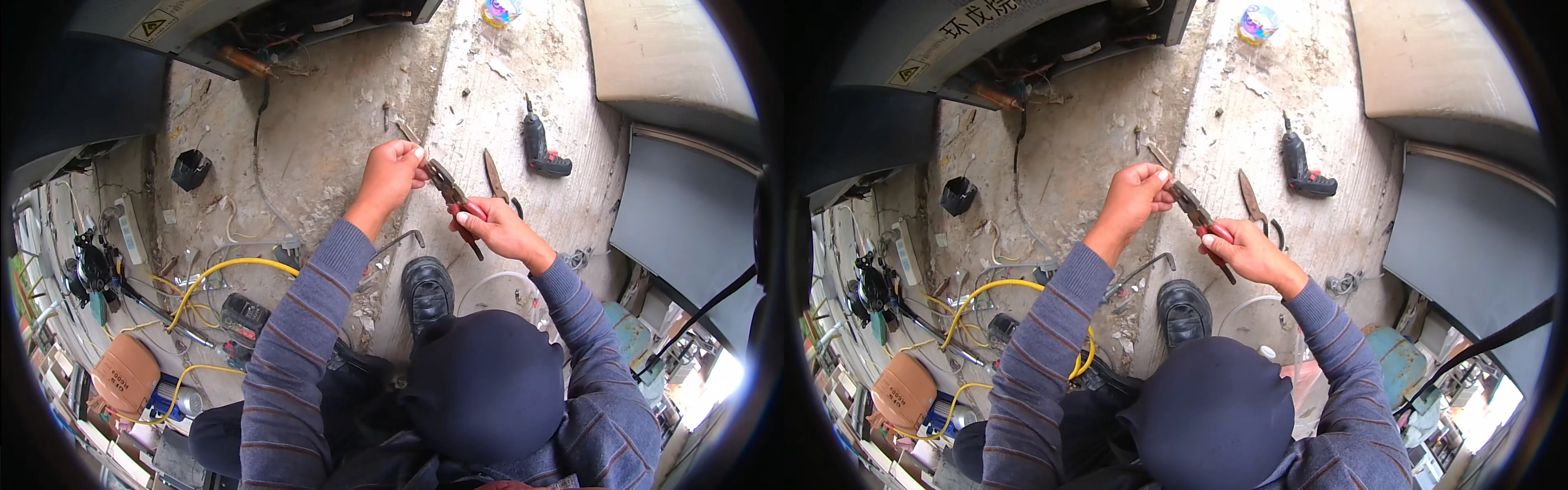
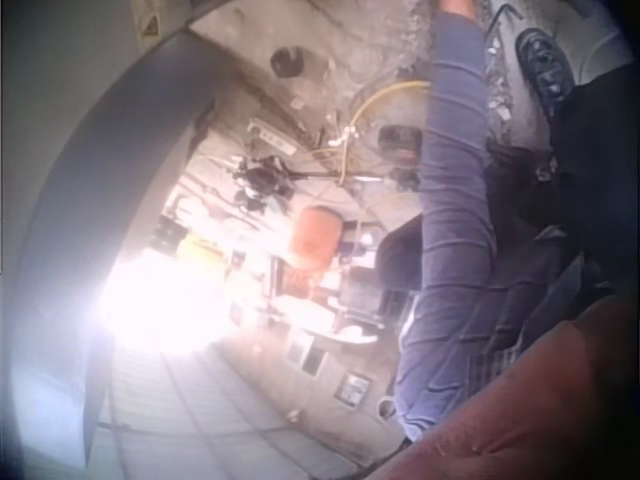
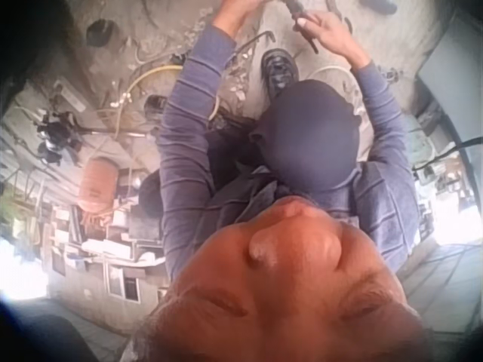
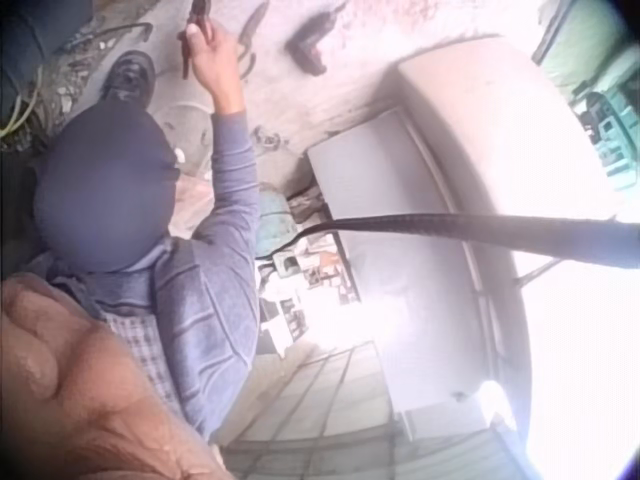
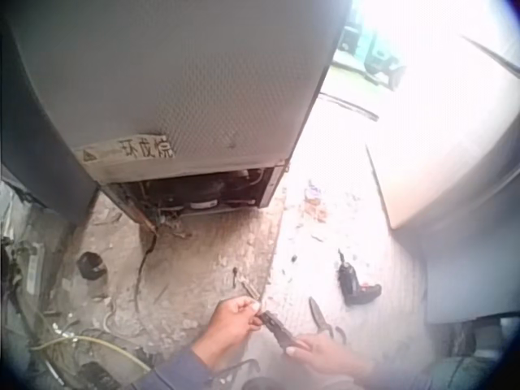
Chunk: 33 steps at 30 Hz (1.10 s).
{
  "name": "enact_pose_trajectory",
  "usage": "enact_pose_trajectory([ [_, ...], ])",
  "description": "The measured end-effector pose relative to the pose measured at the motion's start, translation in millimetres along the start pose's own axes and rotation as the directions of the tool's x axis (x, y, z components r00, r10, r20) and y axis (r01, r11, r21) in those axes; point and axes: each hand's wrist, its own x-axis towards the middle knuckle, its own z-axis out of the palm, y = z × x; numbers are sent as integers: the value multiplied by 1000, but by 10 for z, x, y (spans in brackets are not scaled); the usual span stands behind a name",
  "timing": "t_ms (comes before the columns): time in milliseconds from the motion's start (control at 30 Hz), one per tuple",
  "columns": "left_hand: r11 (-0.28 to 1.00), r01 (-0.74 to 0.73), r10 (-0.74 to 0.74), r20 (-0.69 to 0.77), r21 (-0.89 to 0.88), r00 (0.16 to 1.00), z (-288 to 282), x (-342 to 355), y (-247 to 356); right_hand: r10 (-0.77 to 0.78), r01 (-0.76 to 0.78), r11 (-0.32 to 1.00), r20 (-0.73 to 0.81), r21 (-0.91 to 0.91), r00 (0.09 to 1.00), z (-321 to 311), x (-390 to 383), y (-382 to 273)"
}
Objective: The person sits on the floor and uses a blowtorch to heat a copper pipe connected to an appliance. They ignite the torch, apply the flame to the pipe joint, and use pliers to hold the pipe while heating it.
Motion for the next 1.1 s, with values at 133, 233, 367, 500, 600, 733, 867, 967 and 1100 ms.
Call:
enact_pose_trajectory([
  [133, 1000, -8, 9, -7, 6, 1000, -13, -17, -34, 9, -8, 999, 12, -37, 1000, 18, -11, -43],
  [233, 1000, 4, -4, -2, -1, 1000, -20, -12, -58, 8, -8, 1000, -2, -20, 1000, 34, 2, 2],
  [367, 1000, 5, -5, -9, 1, 1000, -13, -20, -81, 10, -11, 998, -26, -58, 1000, 59, -4, 34],
  [500, 1000, 3, -3, -13, -2, 1000, -13, -37, -95, 24, -25, 999, -28, -36, 999, 98, -1, 67],
  [600, 1000, 8, -8, -5, -17, 1000, -19, -62, -124, 107, -104, 992, -34, 76, 994, 189, -48, 5],
  [733, 992, 20, -21, -7, -124, 1000, -18, -146, -163, 53, -59, 996, -84, -65, 995, 228, -27, 108],
  [867, 977, 63, -57, 36, -205, 998, -75, -273, -191, 31, -35, 998, -68, -58, 997, 328, -58, 130],
  [967, 964, 67, -59, 37, -258, 998, -178, -341, -363, 69, -71, 997, -48, -40, 996, 443, -94, 110],
  [1100, 950, 82, -84, 3, -300, 996, -201, -511, -448, 113, -112, 992, 14, -56, 994, 497, -175, 139],
])
